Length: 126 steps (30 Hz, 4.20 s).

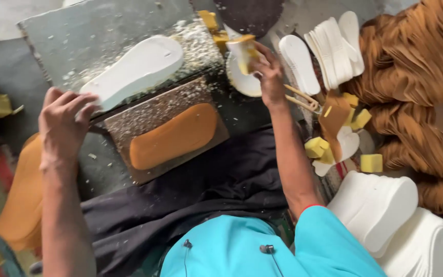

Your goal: The person applies adhesive to shoe insole components using a sponge applicator at a low station.

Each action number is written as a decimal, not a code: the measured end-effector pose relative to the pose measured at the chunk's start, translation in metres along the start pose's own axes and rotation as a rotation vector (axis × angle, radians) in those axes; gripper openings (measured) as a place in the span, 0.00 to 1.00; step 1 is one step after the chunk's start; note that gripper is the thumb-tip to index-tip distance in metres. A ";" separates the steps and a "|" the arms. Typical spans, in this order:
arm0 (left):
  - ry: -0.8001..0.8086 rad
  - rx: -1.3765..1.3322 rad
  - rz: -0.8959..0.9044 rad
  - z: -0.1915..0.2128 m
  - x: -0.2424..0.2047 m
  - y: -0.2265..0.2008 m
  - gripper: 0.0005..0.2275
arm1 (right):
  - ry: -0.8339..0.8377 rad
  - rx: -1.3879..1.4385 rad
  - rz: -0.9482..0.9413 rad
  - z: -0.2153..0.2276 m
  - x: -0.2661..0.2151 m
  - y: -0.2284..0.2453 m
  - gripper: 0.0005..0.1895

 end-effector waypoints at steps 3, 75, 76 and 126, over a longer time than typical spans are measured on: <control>-0.013 -0.009 0.011 0.005 0.001 -0.006 0.08 | 0.351 -0.446 0.437 -0.117 -0.031 0.012 0.21; 0.275 0.242 -0.203 0.023 0.055 0.011 0.08 | 0.311 -1.243 0.878 -0.222 -0.085 -0.005 0.27; 0.309 0.239 -0.217 0.022 0.052 0.009 0.09 | 0.117 -1.323 0.941 -0.208 -0.077 0.009 0.24; -0.260 -1.095 0.774 -0.066 -0.143 -0.075 0.27 | 0.254 -0.738 0.019 -0.065 -0.082 -0.059 0.28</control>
Point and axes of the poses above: each hand's wrist, its own x-axis towards the middle knuckle, its own z-axis out of the back of the hand, y = z × x, the point moved 4 cm from there along x, towards the middle knuckle, and after that the axes turned 4 degrees about -z, right-handed, at the moved point
